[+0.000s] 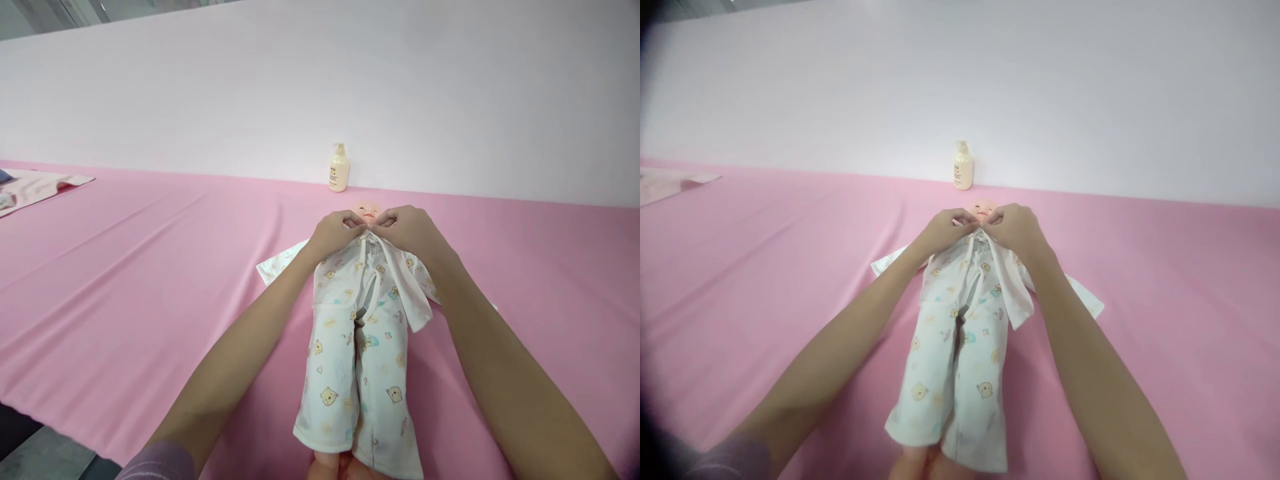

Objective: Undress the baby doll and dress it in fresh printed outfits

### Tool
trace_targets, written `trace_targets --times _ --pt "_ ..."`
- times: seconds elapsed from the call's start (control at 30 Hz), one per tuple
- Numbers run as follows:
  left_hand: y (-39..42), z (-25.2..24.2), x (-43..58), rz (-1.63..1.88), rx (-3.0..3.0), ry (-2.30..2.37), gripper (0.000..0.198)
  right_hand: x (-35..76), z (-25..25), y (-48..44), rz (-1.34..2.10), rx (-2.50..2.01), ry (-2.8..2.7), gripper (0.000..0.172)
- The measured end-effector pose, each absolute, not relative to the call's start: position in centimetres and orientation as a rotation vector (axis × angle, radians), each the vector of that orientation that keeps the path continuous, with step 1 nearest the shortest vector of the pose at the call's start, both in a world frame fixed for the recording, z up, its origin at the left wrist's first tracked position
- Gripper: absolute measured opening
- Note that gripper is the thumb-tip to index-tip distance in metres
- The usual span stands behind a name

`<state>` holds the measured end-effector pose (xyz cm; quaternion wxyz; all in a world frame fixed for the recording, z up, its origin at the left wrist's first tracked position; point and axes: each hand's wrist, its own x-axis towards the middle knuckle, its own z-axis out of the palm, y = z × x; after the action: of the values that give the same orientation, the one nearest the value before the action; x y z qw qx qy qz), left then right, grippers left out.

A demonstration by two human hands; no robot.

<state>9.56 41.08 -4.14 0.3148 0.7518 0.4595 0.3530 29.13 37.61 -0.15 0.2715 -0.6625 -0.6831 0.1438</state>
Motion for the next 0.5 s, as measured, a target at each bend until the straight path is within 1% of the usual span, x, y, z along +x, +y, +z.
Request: trace_targets --times 0.1,0.2,0.4,0.5 --pt "41.26 -4.22 9.47 0.949 2.018 1.172 0.017 28.86 0.11 37.28 0.366 -1.79 -1.86 0.011" --pt "41.48 -4.29 9.4 0.953 2.088 1.084 0.022 28.94 -0.01 37.44 0.381 -1.767 -1.829 0.008" --pt "41.86 -4.28 9.28 0.929 2.112 1.092 0.024 29.69 -0.34 37.95 0.453 -1.658 -1.787 0.015" --pt "42.08 -4.39 9.25 0.918 2.037 1.07 0.026 29.72 -0.35 37.88 0.457 -1.695 -1.785 0.017"
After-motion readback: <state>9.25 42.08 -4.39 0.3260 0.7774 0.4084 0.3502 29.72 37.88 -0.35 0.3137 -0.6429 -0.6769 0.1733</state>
